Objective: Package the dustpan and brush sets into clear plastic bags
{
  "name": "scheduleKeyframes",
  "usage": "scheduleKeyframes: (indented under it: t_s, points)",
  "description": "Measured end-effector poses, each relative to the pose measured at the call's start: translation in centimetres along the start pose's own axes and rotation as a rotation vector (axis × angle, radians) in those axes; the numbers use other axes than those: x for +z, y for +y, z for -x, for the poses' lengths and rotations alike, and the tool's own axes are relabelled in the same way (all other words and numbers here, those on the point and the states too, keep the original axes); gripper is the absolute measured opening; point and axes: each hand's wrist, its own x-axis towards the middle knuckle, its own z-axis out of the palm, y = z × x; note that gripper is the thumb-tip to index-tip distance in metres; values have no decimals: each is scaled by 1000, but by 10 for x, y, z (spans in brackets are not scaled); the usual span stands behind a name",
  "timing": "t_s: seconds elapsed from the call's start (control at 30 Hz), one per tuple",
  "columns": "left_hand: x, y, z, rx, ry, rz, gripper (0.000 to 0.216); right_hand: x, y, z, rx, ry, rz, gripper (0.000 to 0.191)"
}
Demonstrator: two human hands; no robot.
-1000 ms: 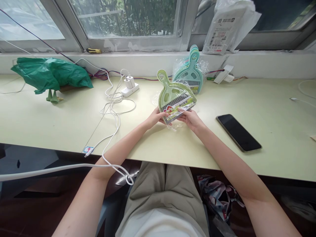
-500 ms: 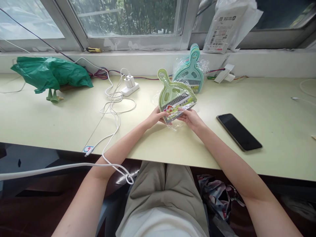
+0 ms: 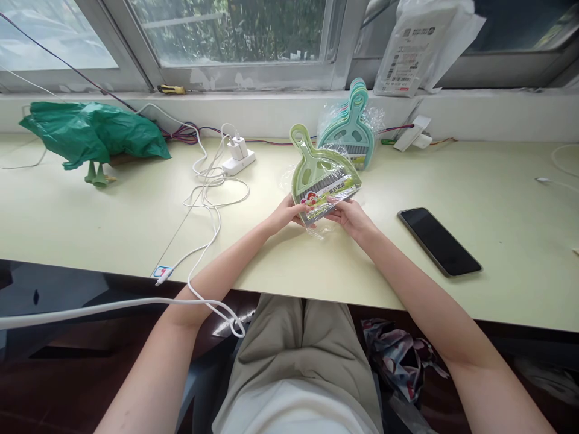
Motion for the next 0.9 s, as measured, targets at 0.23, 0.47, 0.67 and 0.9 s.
scheduleKeyframes:
  t_s: [0.23,0.47,0.67,0.9]
  points:
    - [0,0,0,-4,6,13,51,0,0,0,7,3,-5,6]
    - [0,-1,0,-11,6,9,52,-1,1,-1,7,-10,-7,7]
    - [0,-1,-1,-11,0,32,50,-4,-4,0,35,-33,60,9]
    - [-5,1,-4,-38,37,116,48,-13,-18,-2,55,-125,59,11]
